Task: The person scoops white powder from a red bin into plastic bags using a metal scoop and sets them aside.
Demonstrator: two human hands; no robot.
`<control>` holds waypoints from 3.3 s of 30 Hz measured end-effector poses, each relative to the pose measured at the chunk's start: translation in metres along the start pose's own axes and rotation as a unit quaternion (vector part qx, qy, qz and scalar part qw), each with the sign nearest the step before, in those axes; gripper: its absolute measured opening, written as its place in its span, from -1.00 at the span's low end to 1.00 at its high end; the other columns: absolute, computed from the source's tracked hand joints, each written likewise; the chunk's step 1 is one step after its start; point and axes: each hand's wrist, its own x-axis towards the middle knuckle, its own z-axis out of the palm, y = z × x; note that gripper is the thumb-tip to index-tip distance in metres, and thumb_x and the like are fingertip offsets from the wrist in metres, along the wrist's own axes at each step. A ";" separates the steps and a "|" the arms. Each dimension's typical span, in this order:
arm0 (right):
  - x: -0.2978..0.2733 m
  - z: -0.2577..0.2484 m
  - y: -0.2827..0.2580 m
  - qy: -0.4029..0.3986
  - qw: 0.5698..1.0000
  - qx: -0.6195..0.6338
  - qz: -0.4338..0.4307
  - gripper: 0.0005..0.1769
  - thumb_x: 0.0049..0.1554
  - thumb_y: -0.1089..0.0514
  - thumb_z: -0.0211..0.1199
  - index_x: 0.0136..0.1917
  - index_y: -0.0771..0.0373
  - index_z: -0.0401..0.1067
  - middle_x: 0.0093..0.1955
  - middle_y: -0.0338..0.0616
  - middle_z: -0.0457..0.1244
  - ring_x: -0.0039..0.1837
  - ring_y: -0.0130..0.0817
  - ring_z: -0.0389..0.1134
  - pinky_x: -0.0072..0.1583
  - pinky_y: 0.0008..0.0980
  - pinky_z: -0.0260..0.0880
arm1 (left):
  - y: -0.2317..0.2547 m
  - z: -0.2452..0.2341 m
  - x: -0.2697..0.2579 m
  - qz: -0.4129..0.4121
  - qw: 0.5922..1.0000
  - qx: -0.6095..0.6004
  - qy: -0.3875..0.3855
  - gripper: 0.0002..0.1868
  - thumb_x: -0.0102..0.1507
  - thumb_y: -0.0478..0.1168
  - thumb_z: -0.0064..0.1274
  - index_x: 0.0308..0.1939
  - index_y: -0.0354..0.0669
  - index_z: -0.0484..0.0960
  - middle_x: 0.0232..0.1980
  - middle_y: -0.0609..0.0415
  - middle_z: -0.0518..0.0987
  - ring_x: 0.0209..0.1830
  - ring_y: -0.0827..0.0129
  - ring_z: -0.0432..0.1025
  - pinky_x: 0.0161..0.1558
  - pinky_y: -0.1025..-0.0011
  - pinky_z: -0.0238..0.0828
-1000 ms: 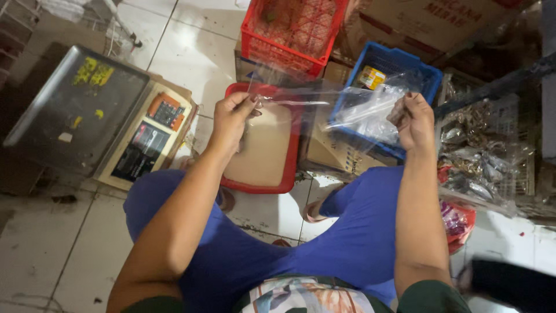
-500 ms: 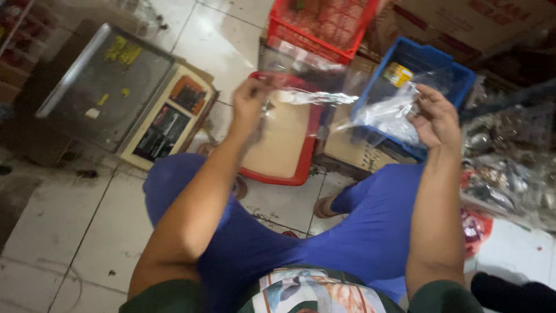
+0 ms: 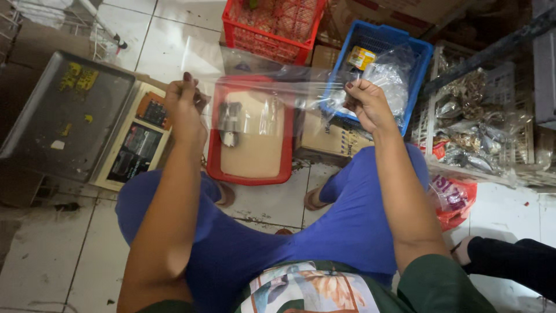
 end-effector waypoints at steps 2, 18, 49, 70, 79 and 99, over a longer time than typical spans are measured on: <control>0.000 0.002 -0.004 -0.011 1.000 -0.010 -0.010 -0.98 0.24 0.26 0.28 -0.04 0.25 0.48 -0.17 -0.25 0.36 -0.16 -0.47 0.37 0.00 -0.41 0.45 | 0.001 -0.001 0.003 -0.006 1.000 0.010 0.013 -0.78 0.37 -0.12 0.15 -0.29 -0.07 0.47 -0.32 0.24 0.53 -0.44 0.59 0.35 -0.33 0.55 0.39; 0.004 0.000 0.015 0.039 0.985 -0.106 -0.131 -0.77 0.33 0.10 0.28 -0.15 0.21 0.46 -0.25 -0.31 0.28 -0.27 -0.59 0.20 -0.15 -0.56 0.21 | -0.012 -0.007 0.007 0.000 1.000 0.029 0.003 -0.87 0.32 -0.24 0.16 -0.25 -0.17 0.54 -0.30 0.17 0.58 -0.45 0.52 0.37 -0.34 0.47 0.41; -0.012 0.001 -0.009 -0.055 0.997 0.056 -0.023 -0.74 0.28 0.15 0.29 0.21 0.27 0.50 -0.06 -0.25 0.37 -0.06 -0.39 0.43 0.07 -0.30 0.53 | -0.014 0.011 -0.013 0.028 0.997 0.063 -0.041 -0.88 0.34 -0.30 0.12 -0.28 -0.25 0.55 -0.38 0.08 0.61 -0.44 0.49 0.43 -0.36 0.52 0.32; -0.007 0.009 0.000 0.040 0.977 -0.131 -0.165 -0.88 0.26 0.25 0.36 -0.12 0.28 0.49 -0.20 -0.25 0.35 -0.18 -0.55 0.29 -0.06 -0.53 0.30 | -0.014 -0.009 0.003 0.010 0.996 0.084 0.008 -0.91 0.35 -0.26 0.16 -0.20 -0.21 0.62 -0.31 0.16 0.55 -0.43 0.53 0.39 -0.33 0.50 0.44; -0.007 0.012 -0.001 0.064 0.957 -0.198 -0.203 -0.87 0.27 0.24 0.38 -0.10 0.28 0.46 -0.19 -0.27 0.34 -0.14 -0.56 0.29 -0.02 -0.52 0.31 | -0.008 0.001 -0.005 0.003 0.995 0.100 -0.009 -0.88 0.32 -0.24 0.17 -0.29 -0.15 0.59 -0.35 0.10 0.57 -0.46 0.48 0.43 -0.38 0.50 0.46; 0.020 0.214 0.070 -0.230 0.947 -0.184 -0.130 -0.84 0.25 0.24 0.37 -0.06 0.26 0.38 -0.08 -0.31 0.31 -0.01 -0.57 0.32 0.08 -0.50 0.37 | -0.044 0.026 -0.036 -0.186 0.948 -0.175 -0.187 -0.79 0.45 -0.14 0.13 -0.09 -0.24 0.55 -0.20 0.07 0.56 -0.25 0.40 0.46 -0.19 0.38 0.45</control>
